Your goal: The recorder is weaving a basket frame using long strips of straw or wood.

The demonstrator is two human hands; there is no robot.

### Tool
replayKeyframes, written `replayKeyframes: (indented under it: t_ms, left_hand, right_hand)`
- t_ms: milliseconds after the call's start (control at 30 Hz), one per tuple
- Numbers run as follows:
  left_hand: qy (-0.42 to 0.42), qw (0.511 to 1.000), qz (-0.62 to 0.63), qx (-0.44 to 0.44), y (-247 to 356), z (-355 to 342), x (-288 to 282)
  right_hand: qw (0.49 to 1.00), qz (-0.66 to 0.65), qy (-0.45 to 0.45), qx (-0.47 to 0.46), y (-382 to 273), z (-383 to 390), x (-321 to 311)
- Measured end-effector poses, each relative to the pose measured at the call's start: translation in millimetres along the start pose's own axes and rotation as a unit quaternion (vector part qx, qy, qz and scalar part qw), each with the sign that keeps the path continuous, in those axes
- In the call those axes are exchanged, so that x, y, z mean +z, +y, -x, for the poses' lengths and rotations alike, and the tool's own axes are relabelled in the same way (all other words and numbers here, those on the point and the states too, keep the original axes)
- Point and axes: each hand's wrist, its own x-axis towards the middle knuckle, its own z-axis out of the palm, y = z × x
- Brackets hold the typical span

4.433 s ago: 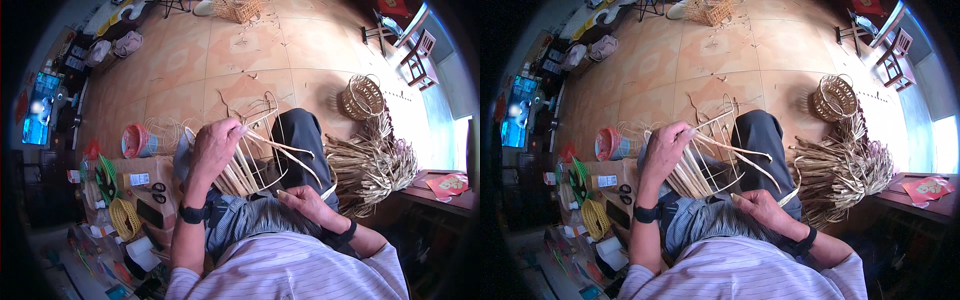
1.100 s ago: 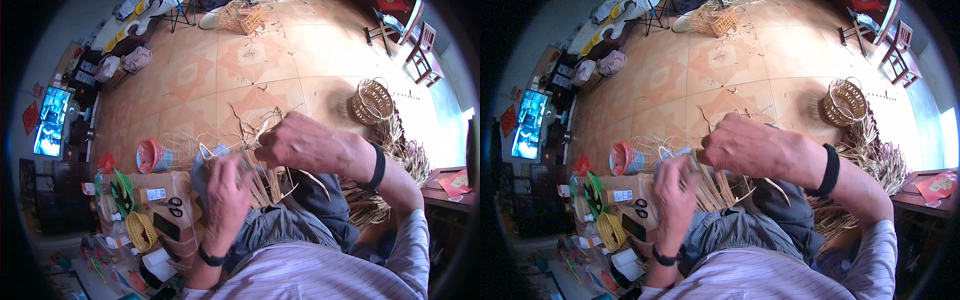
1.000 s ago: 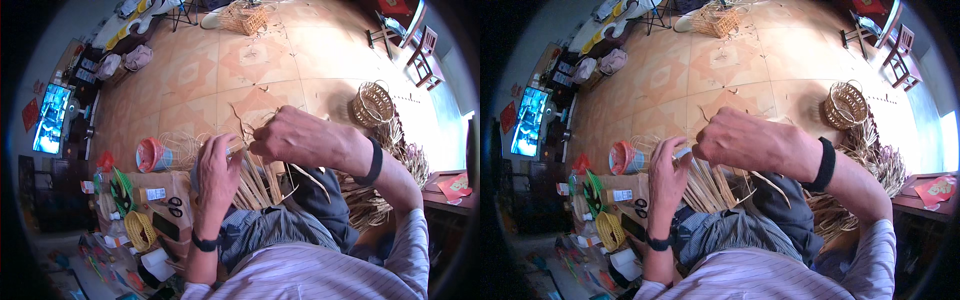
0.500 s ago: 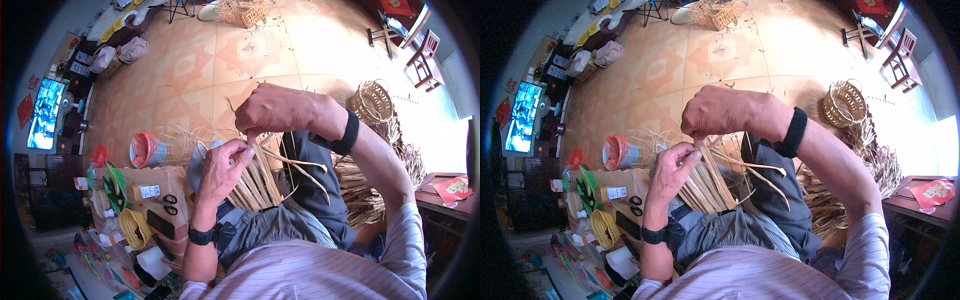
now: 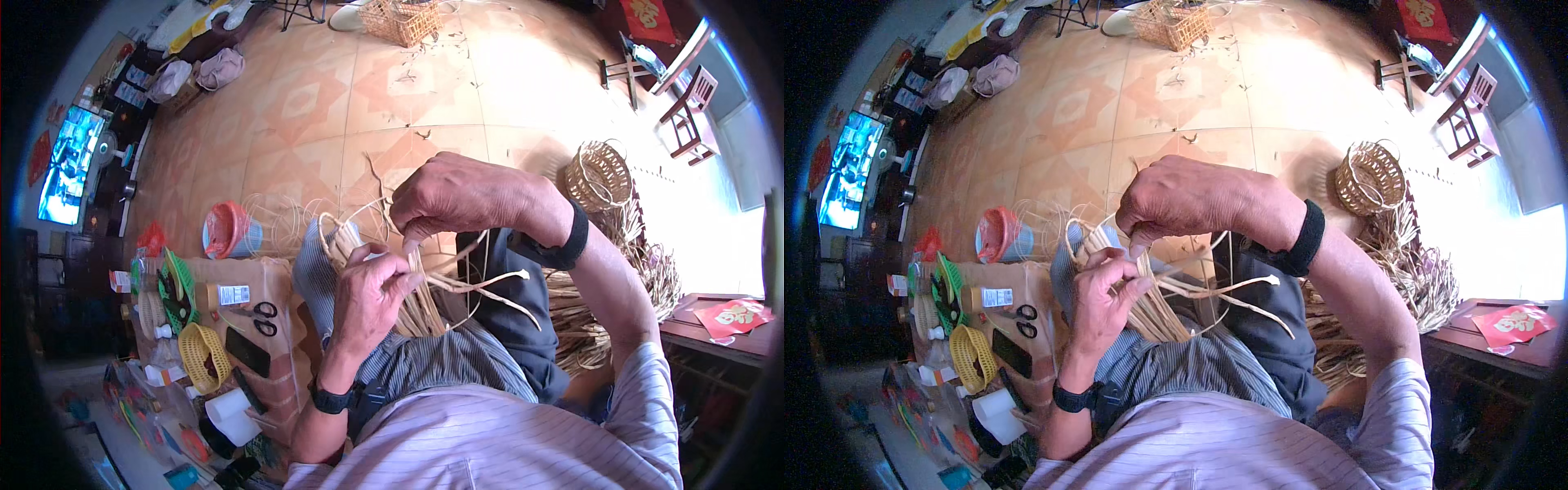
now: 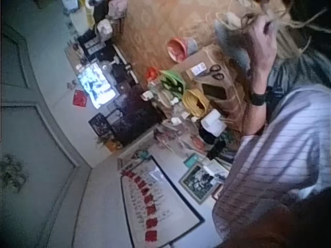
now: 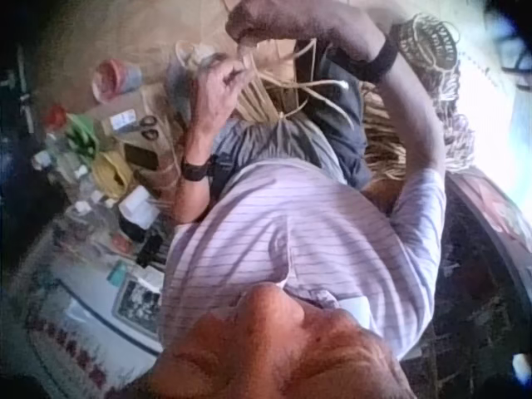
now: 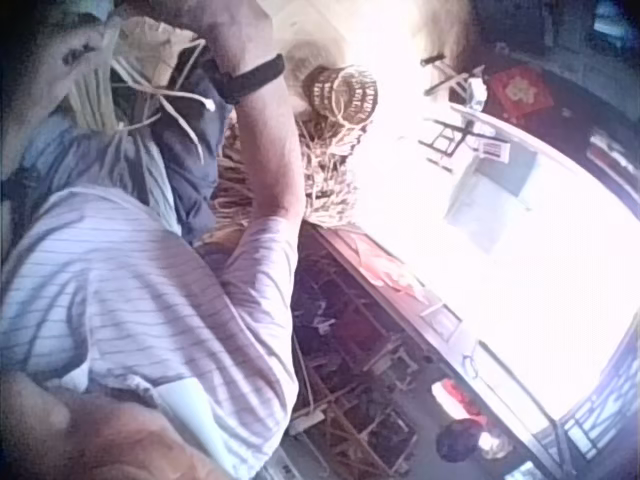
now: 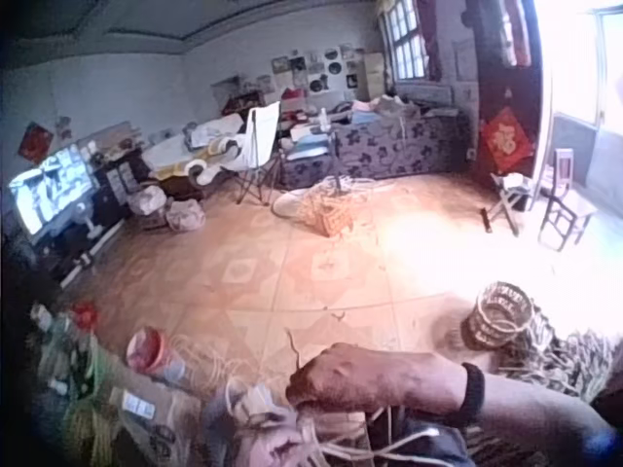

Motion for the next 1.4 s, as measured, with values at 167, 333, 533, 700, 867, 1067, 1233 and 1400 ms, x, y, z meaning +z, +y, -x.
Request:
replayKeyframes:
  t_ms: [167,333,533,700,867,1067,1233,1400]
  left_hand:
    - [-0.026,0.995,0.069,-0.072,-6,24,5]
    - [-0.017,0.991,0.086,-0.104,8,24,7]
    - [0.001,1.000,0.012,-0.016,7,25,17]
    - [-0.004,0.998,0.023,-0.059,7,24,13]
    - [-0.024,0.995,0.045,-0.088,3,26,5]
    - [-0.025,0.997,-0.010,-0.070,23,19,19]
    - [0.030,0.996,-0.059,-0.055,27,28,33]
    - [0.013,0.997,-0.020,-0.070,26,23,35]
  right_hand:
    - [0.993,-0.049,-0.092,0.061,25,-1,34]
    - [0.959,-0.092,-0.216,0.156,41,-6,53]
    - [0.982,-0.182,-0.018,0.051,56,44,84]
    - [0.981,0.020,-0.102,0.161,17,14,46]
    - [0.950,0.087,0.258,0.155,-75,47,54]
    - [0.955,-0.004,0.216,0.204,-115,92,140]
    - [0.944,0.046,0.254,0.204,-100,100,166]
    - [0.939,-0.033,0.285,0.191,-91,98,163]
